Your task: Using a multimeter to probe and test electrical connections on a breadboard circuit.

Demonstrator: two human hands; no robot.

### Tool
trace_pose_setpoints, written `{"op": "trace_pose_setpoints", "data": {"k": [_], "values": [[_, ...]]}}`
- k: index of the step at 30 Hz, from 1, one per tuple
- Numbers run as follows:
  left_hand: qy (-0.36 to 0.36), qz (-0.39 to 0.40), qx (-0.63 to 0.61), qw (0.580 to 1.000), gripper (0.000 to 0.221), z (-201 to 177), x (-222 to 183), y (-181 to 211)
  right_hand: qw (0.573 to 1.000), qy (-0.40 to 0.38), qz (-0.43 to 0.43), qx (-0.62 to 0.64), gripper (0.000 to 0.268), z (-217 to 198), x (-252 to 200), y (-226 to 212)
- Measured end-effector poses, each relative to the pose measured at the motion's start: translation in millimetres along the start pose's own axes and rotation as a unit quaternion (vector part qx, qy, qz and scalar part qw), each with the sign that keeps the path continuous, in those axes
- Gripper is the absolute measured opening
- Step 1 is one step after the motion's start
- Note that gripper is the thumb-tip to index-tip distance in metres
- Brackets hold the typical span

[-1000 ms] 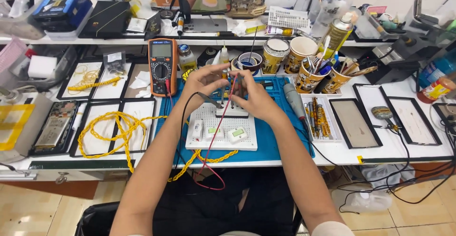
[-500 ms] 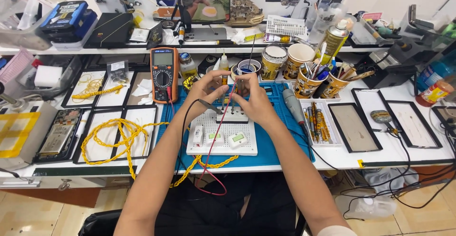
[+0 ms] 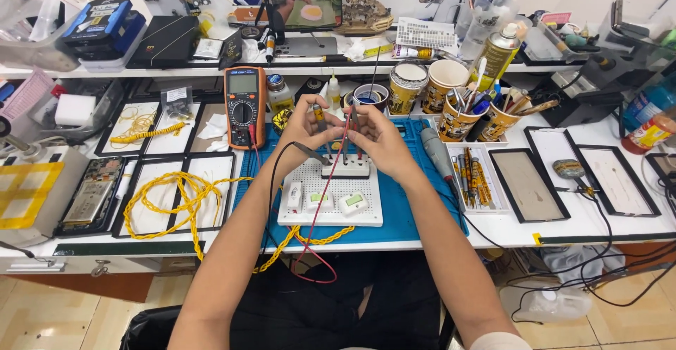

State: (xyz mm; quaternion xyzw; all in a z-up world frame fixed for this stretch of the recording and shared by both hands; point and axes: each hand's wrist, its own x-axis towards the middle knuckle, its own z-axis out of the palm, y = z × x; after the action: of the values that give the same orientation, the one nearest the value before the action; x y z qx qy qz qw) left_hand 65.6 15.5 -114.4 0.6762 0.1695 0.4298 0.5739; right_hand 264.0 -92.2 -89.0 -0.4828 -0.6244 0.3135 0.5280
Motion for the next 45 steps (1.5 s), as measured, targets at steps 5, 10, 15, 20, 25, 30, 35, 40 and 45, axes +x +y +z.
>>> {"op": "trace_pose_setpoints", "data": {"k": [5, 10, 15, 20, 25, 30, 35, 40, 45], "values": [[-0.01, -0.003, -0.018, 1.0, 0.061, 0, 1, -5, 0.997, 0.03, 0.009, 0.072, 0.049, -1, -3, -3], [-0.017, -0.001, -0.038, 0.999, 0.066, 5, -2, 0, 0.995, 0.047, -0.001, 0.084, 0.035, -7, -1, 6], [-0.032, 0.007, -0.035, 0.999, 0.062, 3, 0, -8, 0.997, 0.023, 0.019, 0.068, 0.024, -8, -4, 9], [-0.03, 0.005, -0.012, 0.999, 0.04, 3, -3, 4, 0.998, -0.01, 0.008, 0.067, 0.027, 0, -11, -22], [-0.032, -0.014, -0.013, 0.999, 0.041, -2, -5, 9, 0.998, 0.007, -0.035, 0.054, 0.029, 2, -10, -21], [-0.029, 0.041, 0.071, 0.996, 0.04, -7, -3, 17, 0.996, 0.048, -0.064, 0.033, 0.031, -5, -2, -7], [-0.034, 0.047, 0.059, 0.997, 0.04, -3, -4, 20, 0.998, 0.024, -0.056, 0.006, 0.028, 1, -4, 4], [-0.005, 0.062, 0.047, 0.997, 0.059, -12, -1, 1, 0.997, 0.021, -0.061, -0.034, 0.029, 3, -4, 2], [0.003, 0.087, 0.05, 0.995, 0.036, 0, -5, 12, 0.999, 0.001, -0.038, -0.012, 0.041, 5, -7, -3]]}}
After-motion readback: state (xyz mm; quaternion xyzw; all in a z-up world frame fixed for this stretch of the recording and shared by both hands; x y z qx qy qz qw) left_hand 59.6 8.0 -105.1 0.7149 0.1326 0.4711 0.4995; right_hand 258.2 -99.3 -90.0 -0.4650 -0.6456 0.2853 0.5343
